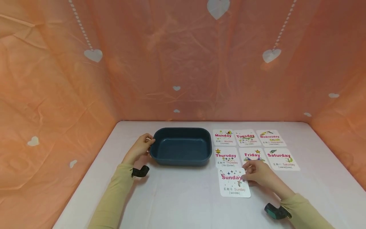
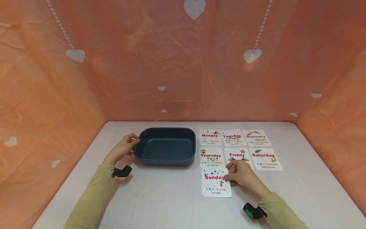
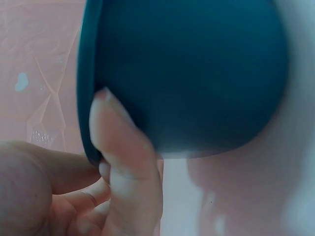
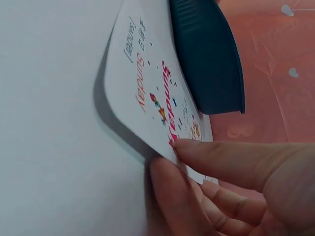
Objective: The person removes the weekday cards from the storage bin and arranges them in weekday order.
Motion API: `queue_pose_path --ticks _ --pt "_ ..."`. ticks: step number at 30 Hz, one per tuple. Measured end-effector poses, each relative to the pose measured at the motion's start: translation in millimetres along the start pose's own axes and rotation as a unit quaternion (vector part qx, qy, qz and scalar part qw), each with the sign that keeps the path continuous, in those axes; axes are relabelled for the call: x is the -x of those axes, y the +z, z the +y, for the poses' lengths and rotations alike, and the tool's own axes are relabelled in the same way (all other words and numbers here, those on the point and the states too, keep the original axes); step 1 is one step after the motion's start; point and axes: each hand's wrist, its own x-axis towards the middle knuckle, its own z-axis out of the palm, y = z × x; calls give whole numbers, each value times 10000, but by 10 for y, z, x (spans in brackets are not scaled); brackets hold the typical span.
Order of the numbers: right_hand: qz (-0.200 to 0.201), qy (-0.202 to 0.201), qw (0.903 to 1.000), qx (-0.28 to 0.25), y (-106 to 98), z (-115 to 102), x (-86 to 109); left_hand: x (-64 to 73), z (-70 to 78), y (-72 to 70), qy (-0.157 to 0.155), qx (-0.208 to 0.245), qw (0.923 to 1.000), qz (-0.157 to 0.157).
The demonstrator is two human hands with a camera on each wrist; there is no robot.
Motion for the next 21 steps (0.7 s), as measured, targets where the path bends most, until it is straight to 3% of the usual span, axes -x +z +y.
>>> queue_pose_path --ticks 7,14,21 --pt "-144 42 9997 166 -29 -12 -39 20 9 -8 18 -14 10000 -16" --pt "-466 76 9988 -95 -47 2 -77 26 15 -8 -43 -56 10000 7" --pt "-458 93 9989 -8 -53 -16 -83 7 7 -8 -45 -123 9999 33"
